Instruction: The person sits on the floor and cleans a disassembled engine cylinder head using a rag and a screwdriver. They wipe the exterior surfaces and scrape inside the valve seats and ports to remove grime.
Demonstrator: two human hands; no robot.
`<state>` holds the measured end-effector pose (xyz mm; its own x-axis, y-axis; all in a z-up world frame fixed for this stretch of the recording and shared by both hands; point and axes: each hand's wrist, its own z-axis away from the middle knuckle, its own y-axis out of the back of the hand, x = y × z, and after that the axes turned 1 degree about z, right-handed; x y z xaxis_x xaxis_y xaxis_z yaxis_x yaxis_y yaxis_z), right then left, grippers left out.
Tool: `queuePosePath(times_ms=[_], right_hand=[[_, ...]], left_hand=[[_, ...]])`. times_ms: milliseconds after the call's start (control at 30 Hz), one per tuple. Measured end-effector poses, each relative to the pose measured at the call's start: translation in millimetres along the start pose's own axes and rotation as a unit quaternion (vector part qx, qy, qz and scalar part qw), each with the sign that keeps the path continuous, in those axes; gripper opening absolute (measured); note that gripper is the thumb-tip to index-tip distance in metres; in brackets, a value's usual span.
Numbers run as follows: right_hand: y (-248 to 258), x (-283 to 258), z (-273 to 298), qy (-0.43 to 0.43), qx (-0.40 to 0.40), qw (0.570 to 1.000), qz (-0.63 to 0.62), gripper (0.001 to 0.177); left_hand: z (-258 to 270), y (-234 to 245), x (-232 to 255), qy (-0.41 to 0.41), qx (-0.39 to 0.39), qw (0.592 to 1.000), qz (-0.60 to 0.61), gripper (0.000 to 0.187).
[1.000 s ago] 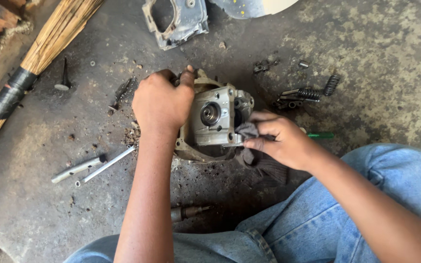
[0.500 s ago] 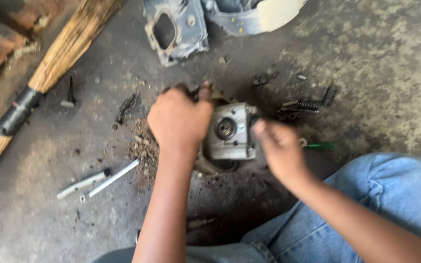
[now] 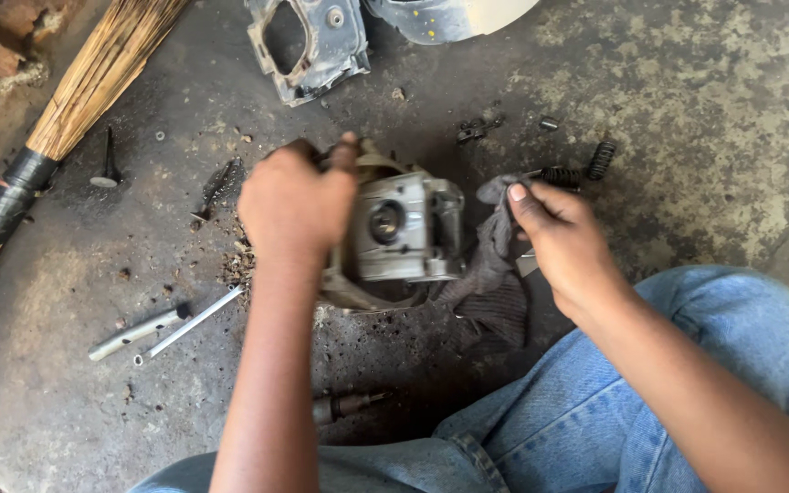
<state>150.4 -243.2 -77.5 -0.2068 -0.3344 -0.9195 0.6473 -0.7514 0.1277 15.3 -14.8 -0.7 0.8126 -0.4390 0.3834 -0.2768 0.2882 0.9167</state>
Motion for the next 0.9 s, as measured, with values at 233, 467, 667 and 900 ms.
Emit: queuePosePath(times_ms=[233, 467, 667, 900], right_hand=[[-6.3, 4.8, -2.8, 0.010, -0.027, 1.000, 0.001, 0.033], [-13.6, -12.9, 9.2, 0.067, -0.054, 0.979, 0.184, 0.021], [-35.2, -18.4, 26.3, 0.285, -0.082, 0.924, 0.240, 0.007], [-59.4, -5.1, 50.9, 0.493, -0.001, 0.800, 0.342, 0.015]], left_hand=[[-12.5, -4.3, -34.5, 0.057, 0.001, 0.997, 0.044, 0.053], [-15.1, -6.8, -34.3, 0.072, -0.022, 0.996, 0.043, 0.053], [-18.6, -8.1, -40.7, 0.073, -0.020, 0.996, 0.055, 0.054], [-21.1, -12.1, -53.2, 0.065, -0.017, 0.992, 0.104, 0.055]])
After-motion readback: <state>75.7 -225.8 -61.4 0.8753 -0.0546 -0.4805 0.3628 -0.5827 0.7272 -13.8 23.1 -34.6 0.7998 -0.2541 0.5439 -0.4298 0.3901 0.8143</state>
